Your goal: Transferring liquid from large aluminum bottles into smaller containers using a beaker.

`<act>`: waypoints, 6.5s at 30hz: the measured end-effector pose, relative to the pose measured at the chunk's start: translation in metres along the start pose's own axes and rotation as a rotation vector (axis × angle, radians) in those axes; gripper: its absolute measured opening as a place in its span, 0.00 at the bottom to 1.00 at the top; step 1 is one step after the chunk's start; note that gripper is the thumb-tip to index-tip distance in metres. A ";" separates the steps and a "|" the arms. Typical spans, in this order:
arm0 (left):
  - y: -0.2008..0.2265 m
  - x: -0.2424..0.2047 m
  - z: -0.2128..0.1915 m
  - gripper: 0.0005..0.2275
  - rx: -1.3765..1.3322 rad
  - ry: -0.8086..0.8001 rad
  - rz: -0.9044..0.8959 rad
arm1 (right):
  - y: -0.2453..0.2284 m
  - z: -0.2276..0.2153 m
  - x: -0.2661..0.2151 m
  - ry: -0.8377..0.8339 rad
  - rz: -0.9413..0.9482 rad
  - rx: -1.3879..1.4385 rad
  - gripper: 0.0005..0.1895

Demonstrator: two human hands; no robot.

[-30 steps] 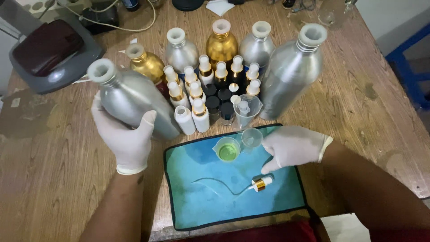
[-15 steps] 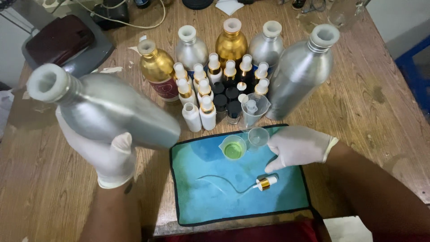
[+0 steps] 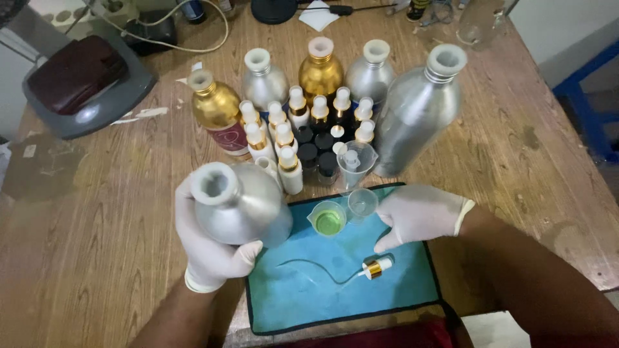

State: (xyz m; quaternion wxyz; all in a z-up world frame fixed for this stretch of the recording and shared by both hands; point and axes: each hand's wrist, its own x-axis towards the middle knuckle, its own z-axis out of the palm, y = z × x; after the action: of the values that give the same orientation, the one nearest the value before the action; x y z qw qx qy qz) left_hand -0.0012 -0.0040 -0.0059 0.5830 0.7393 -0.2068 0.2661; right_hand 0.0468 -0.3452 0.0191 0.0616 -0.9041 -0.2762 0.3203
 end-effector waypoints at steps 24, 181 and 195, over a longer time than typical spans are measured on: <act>0.089 0.080 -0.039 0.40 -0.112 -0.284 0.012 | -0.084 -0.089 -0.059 0.819 -0.508 0.082 0.37; 0.016 0.016 -0.009 0.44 -0.050 0.050 0.102 | -0.012 -0.010 -0.008 0.238 -0.013 -0.079 0.16; 0.001 -0.004 0.012 0.53 -0.144 -0.081 -0.119 | -0.014 -0.010 -0.010 0.537 -0.165 0.205 0.26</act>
State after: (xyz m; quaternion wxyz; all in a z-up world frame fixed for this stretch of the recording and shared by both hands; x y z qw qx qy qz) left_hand -0.0030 -0.0163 -0.0098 0.6407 0.7164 -0.2046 0.1855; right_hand 0.0399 -0.3380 0.0372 0.2493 -0.9200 -0.2885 0.0900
